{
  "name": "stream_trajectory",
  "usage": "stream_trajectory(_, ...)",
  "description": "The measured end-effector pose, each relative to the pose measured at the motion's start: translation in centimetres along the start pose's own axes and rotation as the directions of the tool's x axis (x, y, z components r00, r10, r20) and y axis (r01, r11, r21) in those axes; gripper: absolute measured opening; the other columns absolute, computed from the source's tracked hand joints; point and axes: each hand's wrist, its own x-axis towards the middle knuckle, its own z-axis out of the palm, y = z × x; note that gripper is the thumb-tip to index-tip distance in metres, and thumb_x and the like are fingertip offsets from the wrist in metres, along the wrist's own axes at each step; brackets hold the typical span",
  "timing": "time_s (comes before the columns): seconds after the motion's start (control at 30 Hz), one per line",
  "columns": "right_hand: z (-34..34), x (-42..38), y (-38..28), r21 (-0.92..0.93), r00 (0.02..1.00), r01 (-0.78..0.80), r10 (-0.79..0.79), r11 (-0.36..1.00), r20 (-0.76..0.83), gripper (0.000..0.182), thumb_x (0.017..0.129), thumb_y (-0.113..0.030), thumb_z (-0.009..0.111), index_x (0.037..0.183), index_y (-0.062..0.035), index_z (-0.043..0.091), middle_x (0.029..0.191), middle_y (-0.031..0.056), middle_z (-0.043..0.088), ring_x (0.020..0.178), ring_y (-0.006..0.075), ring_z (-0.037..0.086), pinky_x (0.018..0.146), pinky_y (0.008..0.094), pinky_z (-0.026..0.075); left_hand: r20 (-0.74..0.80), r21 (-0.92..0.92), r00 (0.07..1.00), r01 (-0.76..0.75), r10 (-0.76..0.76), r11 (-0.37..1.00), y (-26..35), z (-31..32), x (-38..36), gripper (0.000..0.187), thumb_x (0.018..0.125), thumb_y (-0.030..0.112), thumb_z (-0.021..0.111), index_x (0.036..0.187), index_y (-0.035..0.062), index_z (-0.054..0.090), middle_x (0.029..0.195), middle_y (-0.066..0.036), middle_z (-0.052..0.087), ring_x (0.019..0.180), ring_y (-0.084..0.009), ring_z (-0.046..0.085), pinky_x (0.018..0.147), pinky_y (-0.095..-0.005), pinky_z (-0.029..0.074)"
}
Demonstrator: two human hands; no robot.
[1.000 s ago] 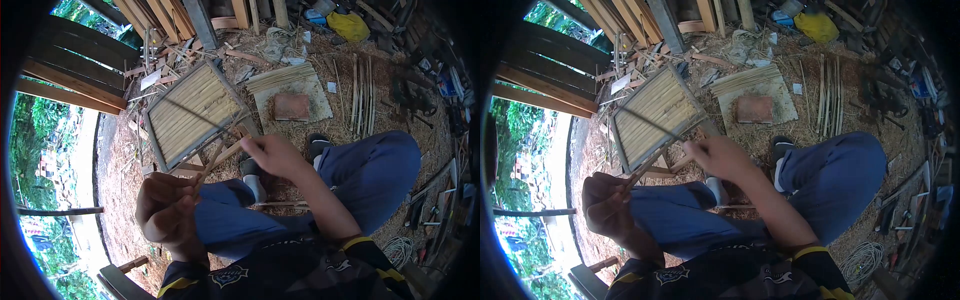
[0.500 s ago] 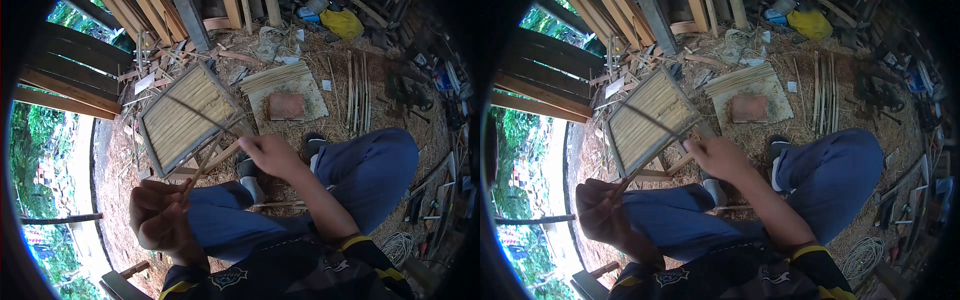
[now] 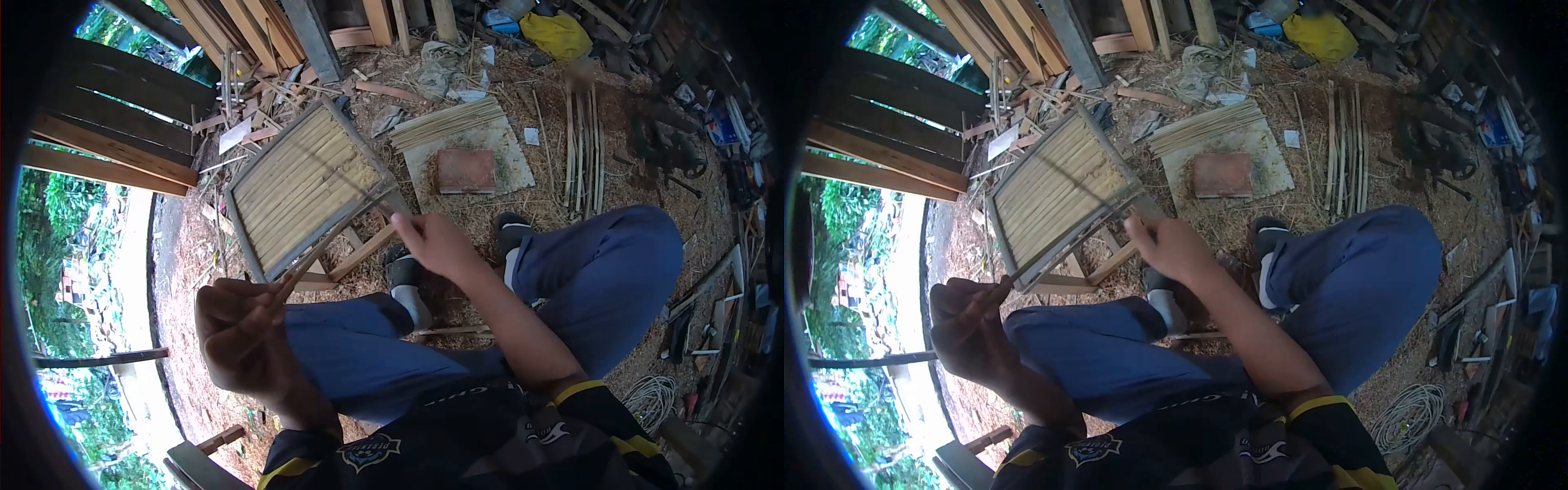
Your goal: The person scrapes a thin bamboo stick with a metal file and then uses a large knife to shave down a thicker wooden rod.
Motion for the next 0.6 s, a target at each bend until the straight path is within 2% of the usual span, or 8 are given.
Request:
stream_trajectory(0.07, -0.1, 1.7, 2.4, -0.073, 0.984, -0.164, 0.168, 0.984, 0.053, 0.078, 0.1, -0.066, 0.037, 0.081, 0.0008, 0.073, 0.074, 0.0254, 0.067, 0.075, 0.0446, 0.067, 0.073, 0.0518, 0.052, 0.006, 0.035, 1.0, -0.006, 0.006, 0.999, -0.2, -0.2, 0.2, 0.019, 0.088, 0.0, 0.074, 0.095, 0.0021, 0.057, 0.084, -0.014, 0.059, 0.075, -0.0235, 0.059, 0.064, -0.0291, 0.057)
stream_trajectory(0.1, -0.2, 1.9, 2.5, -0.083, 0.989, -0.149, 0.147, 0.985, -0.022, 0.079, 0.099, -0.067, 0.036, 0.081, 0.0007, 0.073, 0.074, 0.0255, 0.067, 0.075, 0.0444, 0.067, 0.074, 0.0517, 0.053, 0.005, 0.035, 1.0, -0.015, 0.015, 0.999, -0.2, -0.2, 0.2, 0.019, 0.088, -0.003, 0.073, 0.097, 0.0033, 0.058, 0.083, -0.013, 0.058, 0.075, -0.0226, 0.059, 0.064, -0.0281, 0.055)
stream_trajectory(0.2, 0.0, 1.7, 2.5, -0.131, 0.982, -0.168, 0.177, 0.977, 0.061, 0.081, 0.099, -0.067, 0.036, 0.085, 0.0026, 0.074, 0.077, 0.0268, 0.068, 0.078, 0.0448, 0.068, 0.076, 0.052, 0.053, -0.002, 0.057, 1.0, -0.008, 0.008, 0.998, -0.5, 0.0, 0.3, 0.024, 0.086, -0.007, 0.072, 0.102, 0.0055, 0.059, 0.081, -0.011, 0.057, 0.076, -0.0208, 0.058, 0.065, -0.0264, 0.051)
stream_trajectory(0.27, 0.9, 1.2, 2.4, -0.062, 0.995, -0.096, 0.097, 0.993, 0.011, 0.079, 0.1, -0.065, 0.038, 0.081, 0.0044, 0.071, 0.071, 0.0259, 0.065, 0.075, 0.044, 0.067, 0.073, 0.0504, 0.052, -0.009, 0.095, 0.999, 0.04, -0.04, 0.995, -0.3, -0.2, 0.4, 0.025, 0.086, -0.008, 0.072, 0.102, 0.0049, 0.059, 0.082, -0.012, 0.058, 0.078, -0.0209, 0.058, 0.066, -0.027, 0.051)
stream_trajectory(0.3, 1.2, 1.3, 2.2, -0.029, 0.999, -0.051, 0.05, 0.998, -0.022, 0.079, 0.101, -0.064, 0.039, 0.08, 0.0052, 0.07, 0.069, 0.0254, 0.064, 0.074, 0.0436, 0.067, 0.072, 0.0497, 0.051, -0.029, 0.057, 0.998, 0.049, -0.048, 0.997, -0.5, -0.2, 0.4, 0.024, 0.086, -0.008, 0.072, 0.102, 0.0045, 0.058, 0.083, -0.012, 0.059, 0.078, -0.0208, 0.058, 0.066, -0.0276, 0.052)
stream_trajectory(0.37, 1.5, 3.3, 4.1, -0.103, 0.991, -0.13, 0.128, 0.986, -0.027, 0.081, 0.1, -0.064, 0.037, 0.083, 0.0067, 0.072, 0.077, 0.0288, 0.067, 0.079, 0.0463, 0.067, 0.076, 0.0523, 0.053, -0.068, -0.025, 0.996, 0.064, -0.065, 0.998, -0.9, -0.3, 0.3, 0.024, 0.087, -0.009, 0.071, 0.102, 0.0037, 0.058, 0.085, -0.013, 0.059, 0.078, -0.0207, 0.058, 0.067, -0.0288, 0.053)
stream_trajectory(0.5, 0.4, 2.7, 2.8, -0.137, 0.983, -0.181, 0.18, 0.974, -0.024, 0.079, 0.101, -0.062, 0.037, 0.084, 0.0069, 0.073, 0.083, 0.032, 0.068, 0.084, 0.0478, 0.068, 0.08, 0.0543, 0.053, -0.036, 0.001, 0.998, 0.056, -0.056, 0.998, -0.9, -0.4, 0.4, 0.021, 0.088, -0.012, 0.066, 0.102, 0.0004, 0.056, 0.089, -0.016, 0.059, 0.08, -0.0204, 0.06, 0.072, -0.0317, 0.059)
stream_trajectory(0.6, 0.9, 2.4, 2.3, -0.101, 0.993, -0.121, 0.12, 0.988, -0.009, 0.078, 0.101, -0.06, 0.037, 0.09, 0.0083, 0.073, 0.086, 0.0326, 0.068, 0.086, 0.0484, 0.067, 0.081, 0.0548, 0.053, -0.098, -0.056, 0.986, 0.128, -0.133, 0.99, -0.8, 0.0, 1.0, 0.019, 0.089, -0.014, 0.064, 0.1, -0.001, 0.055, 0.09, -0.017, 0.06, 0.084, -0.0219, 0.063, 0.076, -0.0334, 0.062)
